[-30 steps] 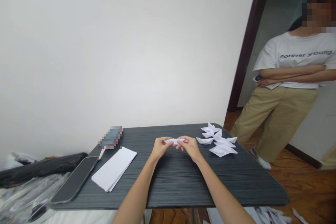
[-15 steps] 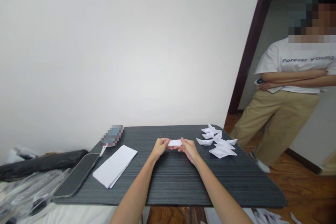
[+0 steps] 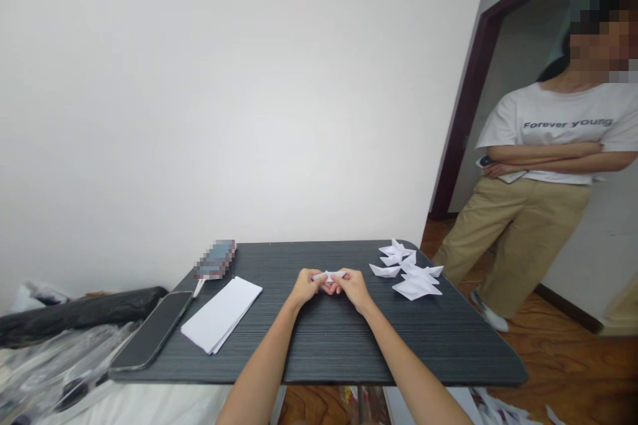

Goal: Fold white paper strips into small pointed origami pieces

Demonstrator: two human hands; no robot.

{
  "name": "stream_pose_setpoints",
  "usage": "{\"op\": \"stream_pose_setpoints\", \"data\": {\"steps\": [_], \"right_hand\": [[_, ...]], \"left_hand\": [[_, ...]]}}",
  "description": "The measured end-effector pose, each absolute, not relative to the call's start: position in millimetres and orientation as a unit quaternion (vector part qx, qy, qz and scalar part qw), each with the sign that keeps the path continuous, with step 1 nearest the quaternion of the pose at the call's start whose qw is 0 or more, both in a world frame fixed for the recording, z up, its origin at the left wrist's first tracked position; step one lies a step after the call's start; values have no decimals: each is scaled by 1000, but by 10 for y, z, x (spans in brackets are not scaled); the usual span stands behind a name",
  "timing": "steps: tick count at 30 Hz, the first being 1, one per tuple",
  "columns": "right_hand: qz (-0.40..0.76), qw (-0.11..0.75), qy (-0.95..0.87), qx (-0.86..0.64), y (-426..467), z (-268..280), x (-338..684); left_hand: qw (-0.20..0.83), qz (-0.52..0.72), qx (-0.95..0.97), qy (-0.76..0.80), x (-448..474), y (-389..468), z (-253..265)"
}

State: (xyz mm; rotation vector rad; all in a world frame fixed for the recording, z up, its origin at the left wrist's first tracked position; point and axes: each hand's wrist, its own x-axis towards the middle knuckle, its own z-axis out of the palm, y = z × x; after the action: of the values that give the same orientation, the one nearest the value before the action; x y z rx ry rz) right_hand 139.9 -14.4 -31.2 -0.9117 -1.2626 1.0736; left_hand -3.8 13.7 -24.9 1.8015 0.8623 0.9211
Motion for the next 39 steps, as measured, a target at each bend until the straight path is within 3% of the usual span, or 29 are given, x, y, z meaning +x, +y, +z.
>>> {"op": "stream_pose_setpoints", "data": {"steps": [6, 11, 25, 30, 35, 39], "right_hand": [[506, 599, -495, -375, -171, -317, 1454], [459, 611, -506, -400, -244, -321, 1535], [354, 534, -624, -448, -546, -260, 1445], [257, 562, -583, -528, -573, -310, 1511], [79, 623, -419, -656, -633, -385, 1774], [-37, 652, -350, -671, -678, -420, 1856]], "left_hand": [[508, 442, 644, 363, -136, 170, -263], [523, 476, 598, 377, -295, 82, -240], [411, 414, 713, 389, -277, -245, -200], [412, 435, 691, 404, -293, -303, -217], [398, 493, 645, 427, -423, -337, -265], [372, 521, 627, 445, -510, -378, -271]]}}
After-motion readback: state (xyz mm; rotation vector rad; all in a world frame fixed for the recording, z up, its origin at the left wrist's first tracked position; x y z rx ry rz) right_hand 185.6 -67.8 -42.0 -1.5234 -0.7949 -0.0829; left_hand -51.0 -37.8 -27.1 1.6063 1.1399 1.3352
